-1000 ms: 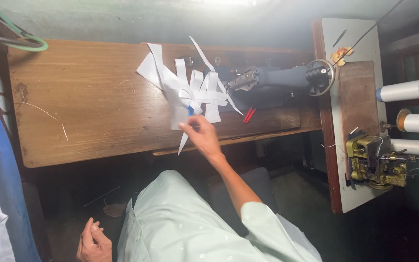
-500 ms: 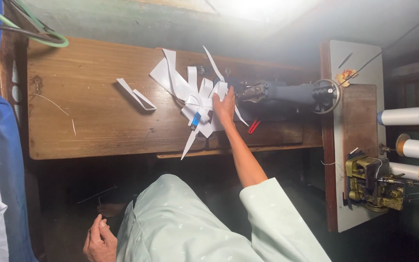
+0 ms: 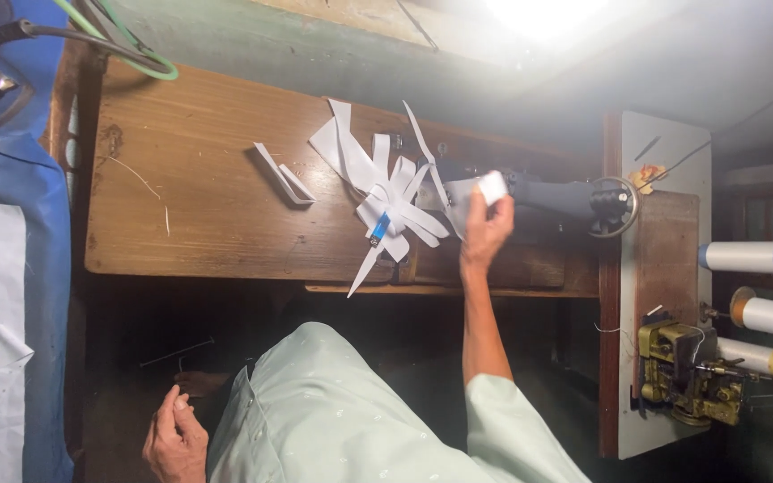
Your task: The person irons several white fabric strips on a blue-covered worktable. They pick up each strip, place it on the table, and press it with a steam iron, occasionally using a wooden block to hold the fabric in place.
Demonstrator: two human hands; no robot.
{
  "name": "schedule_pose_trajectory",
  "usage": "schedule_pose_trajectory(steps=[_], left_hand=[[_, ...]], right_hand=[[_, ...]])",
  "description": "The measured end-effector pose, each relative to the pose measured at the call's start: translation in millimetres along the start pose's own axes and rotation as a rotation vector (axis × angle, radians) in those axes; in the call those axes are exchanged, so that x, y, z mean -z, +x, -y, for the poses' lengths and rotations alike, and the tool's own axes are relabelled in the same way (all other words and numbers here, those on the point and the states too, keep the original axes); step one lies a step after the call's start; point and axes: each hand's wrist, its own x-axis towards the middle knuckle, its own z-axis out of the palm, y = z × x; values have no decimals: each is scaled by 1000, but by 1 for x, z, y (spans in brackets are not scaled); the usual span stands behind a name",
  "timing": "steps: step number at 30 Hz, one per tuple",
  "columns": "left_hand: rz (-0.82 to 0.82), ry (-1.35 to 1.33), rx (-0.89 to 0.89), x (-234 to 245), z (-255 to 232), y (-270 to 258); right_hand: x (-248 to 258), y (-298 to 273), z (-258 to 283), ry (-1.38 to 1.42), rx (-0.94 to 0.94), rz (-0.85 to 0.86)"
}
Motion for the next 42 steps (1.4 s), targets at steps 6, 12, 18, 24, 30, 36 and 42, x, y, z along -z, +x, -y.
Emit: schedule_pose_trajectory(steps=[6, 12, 18, 24, 30, 36, 42], left_hand=[[191, -305, 159, 20, -61, 49], [651, -1027, 343, 26, -120, 100], [541, -941, 498, 66, -167, 117], [217, -1044, 582, 60, -86, 73], [162, -1003, 599, 75, -72, 56], [138, -1007, 661, 66, -65, 56], [193, -1069, 670, 56, -48, 67]], right_hand=[[26, -57, 106, 515, -208, 245], [9, -177, 151, 202, -243, 1327], [-12, -133, 144, -75, 32, 1713], [-93, 15, -10, -237, -320, 628], [-128, 55, -58, -487, -552, 730], [-108, 65, -34, -262, -664, 658], [-41, 57, 32, 298, -607, 668]])
